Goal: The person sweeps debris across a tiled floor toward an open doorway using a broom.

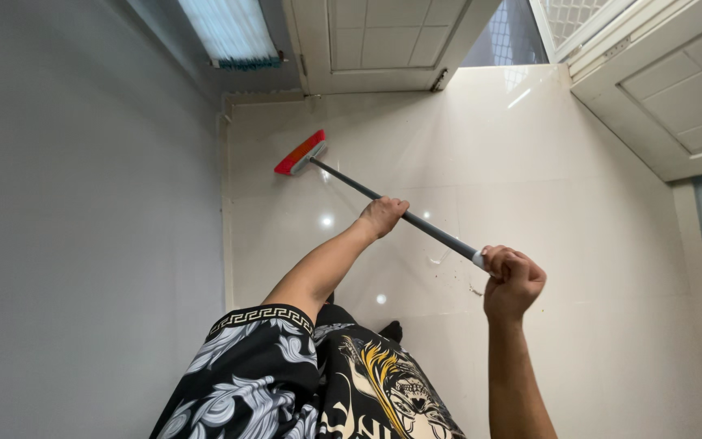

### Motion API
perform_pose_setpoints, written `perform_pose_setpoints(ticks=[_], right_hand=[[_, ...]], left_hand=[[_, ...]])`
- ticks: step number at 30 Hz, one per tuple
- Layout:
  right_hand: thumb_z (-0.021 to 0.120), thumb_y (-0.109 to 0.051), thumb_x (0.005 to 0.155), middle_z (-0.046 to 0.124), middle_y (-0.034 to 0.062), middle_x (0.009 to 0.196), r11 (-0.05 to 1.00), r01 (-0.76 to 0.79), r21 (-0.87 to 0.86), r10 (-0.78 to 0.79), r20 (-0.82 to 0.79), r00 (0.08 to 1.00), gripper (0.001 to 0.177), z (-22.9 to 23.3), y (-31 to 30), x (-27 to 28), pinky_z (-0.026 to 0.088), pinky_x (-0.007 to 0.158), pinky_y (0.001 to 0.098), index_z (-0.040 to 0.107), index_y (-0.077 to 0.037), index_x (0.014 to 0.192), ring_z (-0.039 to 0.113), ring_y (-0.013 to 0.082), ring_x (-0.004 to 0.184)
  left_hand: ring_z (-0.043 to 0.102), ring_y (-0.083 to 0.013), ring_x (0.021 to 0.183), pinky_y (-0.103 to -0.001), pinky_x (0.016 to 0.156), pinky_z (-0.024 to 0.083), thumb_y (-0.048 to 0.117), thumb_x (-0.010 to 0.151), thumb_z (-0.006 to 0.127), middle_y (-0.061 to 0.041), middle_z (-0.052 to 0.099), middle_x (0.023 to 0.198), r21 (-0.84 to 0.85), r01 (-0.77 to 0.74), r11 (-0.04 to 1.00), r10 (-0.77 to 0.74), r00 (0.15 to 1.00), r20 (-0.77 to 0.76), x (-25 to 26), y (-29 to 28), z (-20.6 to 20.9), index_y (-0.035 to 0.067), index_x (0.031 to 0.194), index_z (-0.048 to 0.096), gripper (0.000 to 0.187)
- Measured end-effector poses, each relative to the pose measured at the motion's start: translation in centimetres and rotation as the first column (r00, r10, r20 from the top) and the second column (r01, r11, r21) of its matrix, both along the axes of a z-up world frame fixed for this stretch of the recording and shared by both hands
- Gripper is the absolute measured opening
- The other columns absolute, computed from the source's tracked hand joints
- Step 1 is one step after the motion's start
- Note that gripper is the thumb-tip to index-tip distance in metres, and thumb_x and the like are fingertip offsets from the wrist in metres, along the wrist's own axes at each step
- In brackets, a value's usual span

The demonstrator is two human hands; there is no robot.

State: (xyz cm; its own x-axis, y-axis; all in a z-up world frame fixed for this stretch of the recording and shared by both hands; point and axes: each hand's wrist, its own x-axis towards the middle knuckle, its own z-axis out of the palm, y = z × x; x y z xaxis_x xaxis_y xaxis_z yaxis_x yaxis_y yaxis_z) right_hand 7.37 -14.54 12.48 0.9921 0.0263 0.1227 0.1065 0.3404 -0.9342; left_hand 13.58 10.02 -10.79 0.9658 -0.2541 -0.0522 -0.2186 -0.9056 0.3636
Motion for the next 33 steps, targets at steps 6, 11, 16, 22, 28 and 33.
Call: perform_pose_setpoints(ticks=[6,11,16,22,28,33], right_hand=[[0.040,0.000,0.094,0.033,0.0070,0.053,0.982,0.158,-0.106,-0.158,0.004,0.987,0.038,7.4,-7.3,-2.7,0.045,0.072,0.0409,0.036,-0.005,0.056,0.034,0.0183,0.053],[0.039,-0.010,0.099,0.031,0.0052,0.049,0.933,0.235,-0.271,-0.184,0.201,0.962,0.039,13.9,-12.6,-5.0,0.040,0.056,0.0399,0.035,-0.009,0.060,0.032,0.0183,0.048],[0.035,-0.023,0.099,0.026,-0.0003,0.048,0.873,0.393,-0.287,-0.330,0.246,0.911,0.041,14.7,-16.9,-9.9,0.036,0.046,0.0374,0.026,-0.017,0.060,0.026,0.0138,0.038],[0.041,-0.028,0.105,0.039,0.0018,0.054,0.968,0.246,-0.054,-0.225,0.251,0.941,0.039,11.6,-18.1,-11.1,0.037,0.057,0.0358,0.033,-0.014,0.069,0.037,0.0154,0.052],[0.054,-0.016,0.090,0.060,0.0188,0.096,0.991,-0.003,0.137,-0.016,0.139,0.990,0.011,1.9,-8.3,-3.8,0.042,0.117,0.0533,0.049,-0.008,0.094,0.060,0.0353,0.107],[0.049,-0.010,0.092,0.057,0.0161,0.085,0.997,-0.006,0.079,0.001,0.070,0.998,0.015,-3.9,-0.5,0.0,0.047,0.111,0.0542,0.049,-0.003,0.078,0.059,0.0326,0.094]], left_hand=[[0.071,-0.0318,0.089,-0.039,0.080,0.058,-0.002,0.088,0.059,-0.013,0.072,0.095,-0.142,0.201,0.969,-0.188,0.977,0.096,-2.4,-10.4,3.4,0.007,0.100,0.059,0.015],[0.068,-0.0280,0.088,-0.036,0.078,0.056,0.000,0.090,0.060,-0.008,0.072,0.099,-0.218,0.283,0.934,-0.266,0.958,0.107,-4.6,-18.2,10.3,0.009,0.113,0.059,0.024],[0.067,-0.0246,0.098,-0.041,0.085,0.053,0.027,0.088,0.068,0.001,0.071,0.098,-0.301,0.507,0.808,-0.413,0.851,0.323,-6.8,-19.0,15.2,0.019,0.115,0.061,0.029],[0.066,-0.0228,0.104,-0.040,0.090,0.052,0.024,0.096,0.065,-0.002,0.071,0.106,-0.208,0.538,0.817,-0.457,0.824,0.336,-5.6,-13.8,14.5,0.018,0.123,0.060,0.028],[0.064,-0.0288,0.103,-0.039,0.081,0.058,0.008,0.092,0.064,-0.006,0.070,0.107,-0.044,0.418,0.907,-0.410,0.903,0.128,1.3,-4.3,7.9,0.013,0.118,0.061,0.027],[0.064,-0.0288,0.104,-0.039,0.082,0.058,0.001,0.090,0.061,-0.005,0.068,0.107,0.100,0.250,0.963,-0.245,0.968,-0.061,4.8,1.7,0.7,0.014,0.112,0.062,0.026]])
